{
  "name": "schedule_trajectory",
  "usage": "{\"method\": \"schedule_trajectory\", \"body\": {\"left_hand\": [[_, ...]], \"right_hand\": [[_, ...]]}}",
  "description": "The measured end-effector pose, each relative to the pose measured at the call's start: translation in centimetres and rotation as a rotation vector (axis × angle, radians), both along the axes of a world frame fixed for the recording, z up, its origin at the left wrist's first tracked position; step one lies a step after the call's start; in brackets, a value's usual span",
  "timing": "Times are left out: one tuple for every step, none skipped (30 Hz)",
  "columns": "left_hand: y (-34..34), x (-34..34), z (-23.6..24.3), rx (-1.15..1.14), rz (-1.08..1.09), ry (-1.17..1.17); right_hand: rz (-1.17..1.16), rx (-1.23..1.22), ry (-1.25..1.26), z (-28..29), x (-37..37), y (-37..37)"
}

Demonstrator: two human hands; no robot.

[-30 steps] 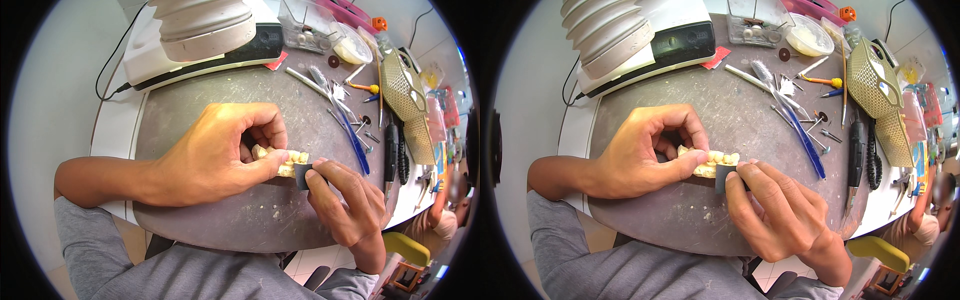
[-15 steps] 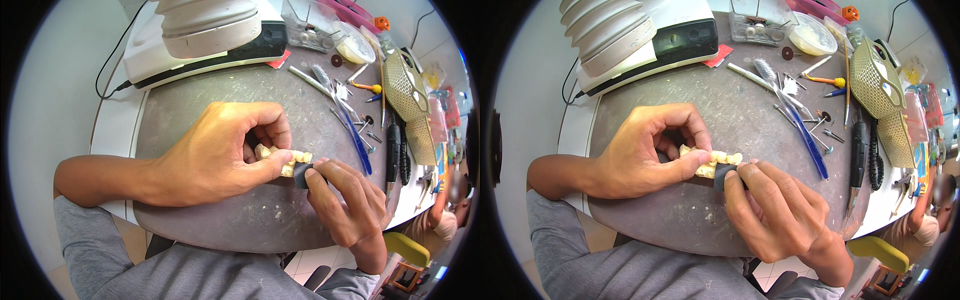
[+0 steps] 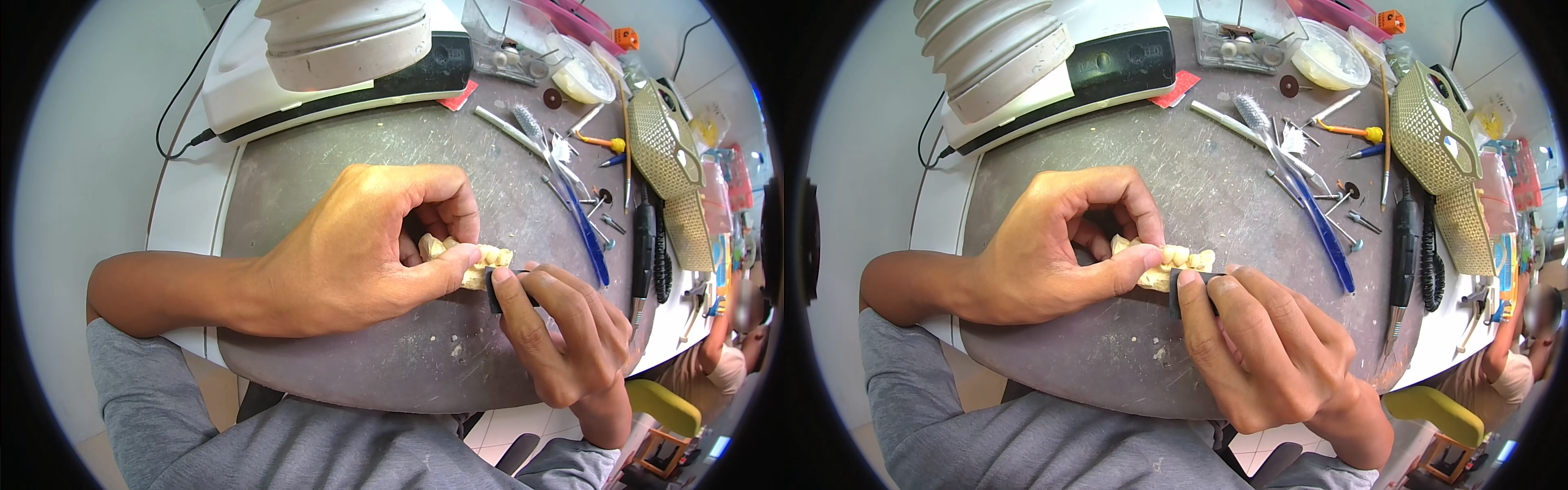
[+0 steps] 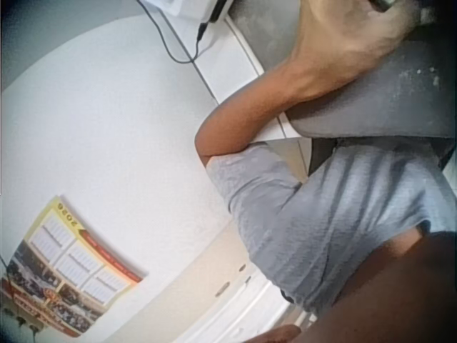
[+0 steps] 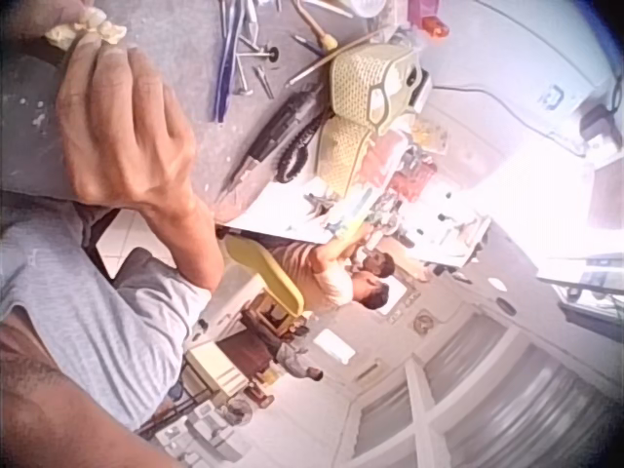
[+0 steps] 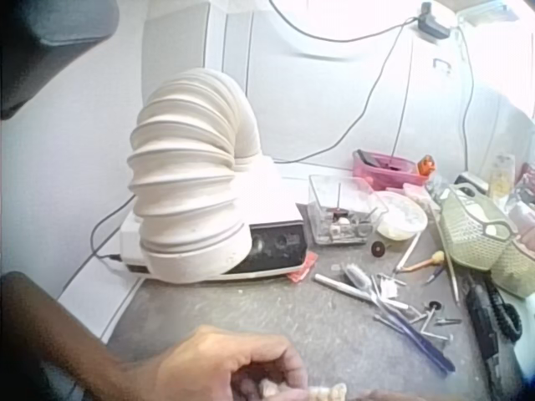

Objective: The person uses a rotary tool to polish a small dental prosthetic, then holds a plaster dental model and uses a small piece of dark material to refine it.

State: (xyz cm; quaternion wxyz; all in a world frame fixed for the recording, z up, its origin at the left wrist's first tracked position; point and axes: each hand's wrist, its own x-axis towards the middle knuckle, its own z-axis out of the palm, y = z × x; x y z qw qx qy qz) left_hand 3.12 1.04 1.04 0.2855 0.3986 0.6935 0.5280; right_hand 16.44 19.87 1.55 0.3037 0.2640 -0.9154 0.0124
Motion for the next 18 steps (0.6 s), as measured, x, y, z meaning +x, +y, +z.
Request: {"method": "schedule_trajectory", "body": {"left_hand": [[-0.03, 0.01, 0.02, 0.001, 0.001, -0.002], [-0.03, 0.01, -0.01, 0.000, 0.001, -0.006], [-0.03, 0.01, -0.02, -0.001, 0.002, -0.010], [-0.04, 0.02, -0.04, -0.003, 0.004, -0.013], [0.00, -0.02, -0.10, -0.002, 0.000, -0.010], [0.03, -0.06, -0.15, -0.002, -0.004, -0.007], [0.06, -0.10, -0.19, -0.002, -0.007, -0.005], [0.04, -0.08, -0.12, -0.003, -0.006, -0.004], [0.02, -0.05, -0.05, -0.004, -0.006, -0.004], [0.02, -0.02, 0.02, -0.005, -0.005, -0.004], [0.00, -0.03, -0.02, -0.005, -0.008, -0.002], [-0.02, -0.03, -0.06, -0.004, -0.010, 0.000], [-0.04, -0.01, -0.08, -0.004, -0.013, 0.001], [-0.08, -0.07, -0.10, -0.007, -0.013, 0.000], [-0.13, -0.11, -0.09, -0.011, -0.014, -0.001], [-0.18, -0.16, -0.08, -0.014, -0.014, -0.002], [-0.12, -0.14, -0.02, -0.016, -0.015, 0.001], [-0.07, -0.11, 0.04, -0.018, -0.016, 0.004]], "right_hand": [[-0.001, 0.010, -0.001, 0.12, 0.02, -0.02], [-0.007, 0.019, 0.013, 0.06, 0.00, -0.02], [-0.013, 0.027, 0.028, -0.04, -0.03, -0.03], [-0.019, 0.036, 0.042, -0.11, -0.05, -0.05], [-0.038, 0.034, 0.011, -0.01, 0.02, -0.15], [-0.057, 0.032, -0.021, 0.24, 0.17, -0.31], [-0.077, 0.031, -0.052, 0.35, 0.25, -0.40], [-0.077, 0.034, -0.048, 0.40, 0.27, -0.44], [-0.077, 0.037, -0.045, 0.45, 0.29, -0.47], [-0.078, 0.040, -0.041, 0.50, 0.33, -0.48], [-0.081, 0.039, -0.043, 0.48, 0.34, -0.50], [-0.084, 0.038, -0.046, 0.47, 0.39, -0.51], [-0.087, 0.037, -0.047, 0.45, 0.43, -0.53], [-0.089, 0.036, -0.045, 0.41, 0.37, -0.58], [-0.091, 0.035, -0.042, 0.34, 0.31, -0.63], [-0.093, 0.033, -0.039, 0.25, 0.22, -0.68], [-0.075, 0.032, -0.007, 0.10, 0.14, -0.53], [-0.056, 0.031, 0.026, -0.14, -0.07, -0.28]]}}
